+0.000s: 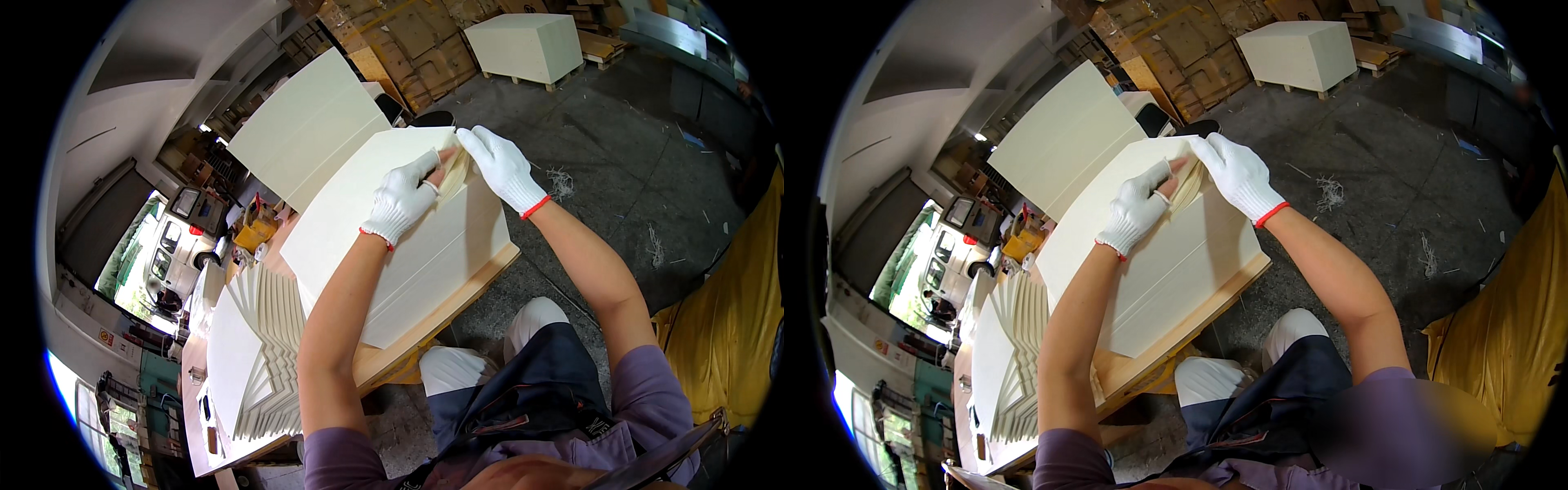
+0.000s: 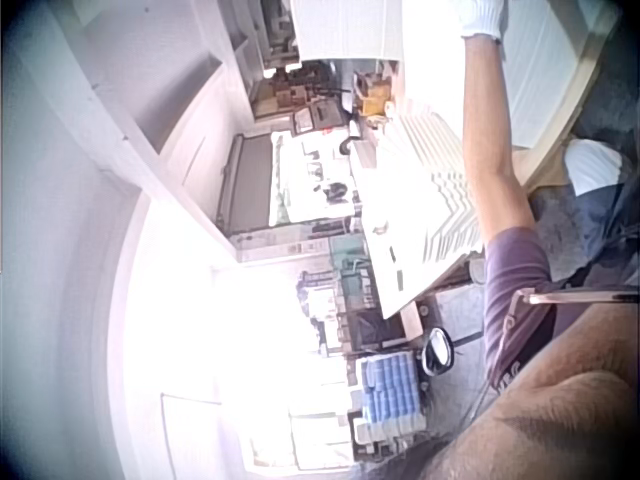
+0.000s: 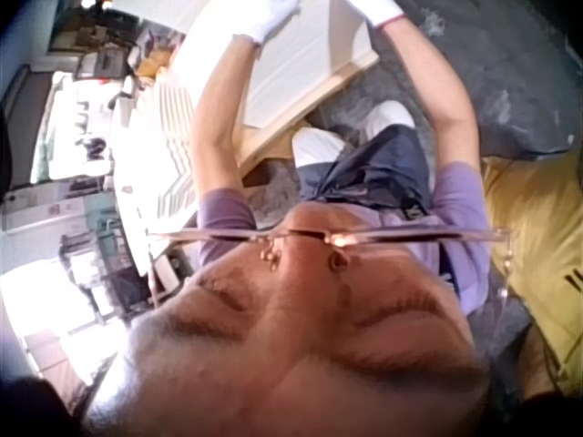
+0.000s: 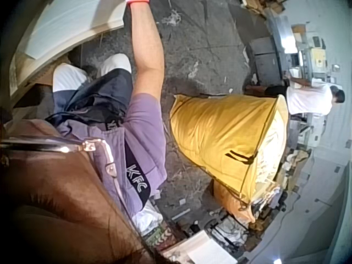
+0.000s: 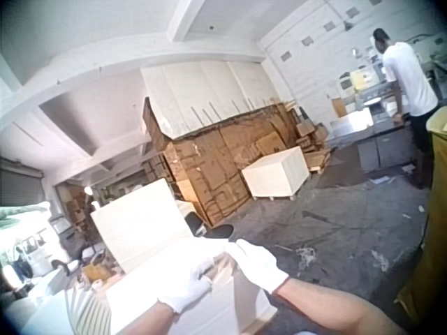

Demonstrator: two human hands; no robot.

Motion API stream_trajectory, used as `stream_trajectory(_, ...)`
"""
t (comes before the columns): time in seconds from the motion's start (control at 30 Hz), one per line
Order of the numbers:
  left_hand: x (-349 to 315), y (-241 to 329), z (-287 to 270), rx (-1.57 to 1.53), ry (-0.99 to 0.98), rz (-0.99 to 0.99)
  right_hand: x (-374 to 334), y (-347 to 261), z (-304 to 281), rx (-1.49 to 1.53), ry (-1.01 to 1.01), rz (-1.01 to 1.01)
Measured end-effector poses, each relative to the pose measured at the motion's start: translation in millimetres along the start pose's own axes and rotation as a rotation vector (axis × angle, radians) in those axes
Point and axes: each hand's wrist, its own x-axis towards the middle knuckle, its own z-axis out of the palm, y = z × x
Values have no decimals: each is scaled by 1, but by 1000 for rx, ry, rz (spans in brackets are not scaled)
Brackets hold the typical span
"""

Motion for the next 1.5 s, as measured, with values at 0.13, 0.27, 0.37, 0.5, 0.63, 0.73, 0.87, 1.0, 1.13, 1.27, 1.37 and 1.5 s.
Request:
stream_trajectory(0.13, 2, -5, 1, 71, 3, 30, 1, 2, 1, -23, -19, 4)
stream_trajectory(0.27, 5, -4, 0, 89, -47, 5, 2, 8, 5, -16, 10, -18)
stream_trajectory(0.37, 0, 1, 1, 109, -15, 49, 3, 10, 6, -17, 21, -16)
stream_trajectory(0.5, 1, 3, -1, 88, -31, 24, 1, 5, 5, -12, 16, 2)
stream_trajectory(0.63, -4, 2, 2, 147, 10, 151, 1, 4, 2, -17, 1, 6)
stream_trajectory(0.73, -4, -2, 8, 137, 37, 188, 1, 5, -2, -8, -18, 6)
stream_trajectory(0.87, -1, -17, 10, -19, 90, 168, -1, 3, -4, 55, -10, -15)
stream_trajectory(1.0, 3, -32, 13, -51, 156, 178, -5, 5, 0, 122, 6, -43)
stream_trajectory(1.13, -2, -5, 6, 19, 35, 49, -6, 15, 0, 58, 26, -86)
stream_trajectory(1.27, 13, 8, 6, 226, 36, 8, -5, 14, 0, 91, 19, -72)
stream_trajectory(1.37, 19, -9, 10, 210, 78, 65, -4, 10, 4, 122, -1, -35)
stream_trajectory(1.5, 10, 7, 10, 10, -36, -67, -5, 16, 1, 75, 42, -31)
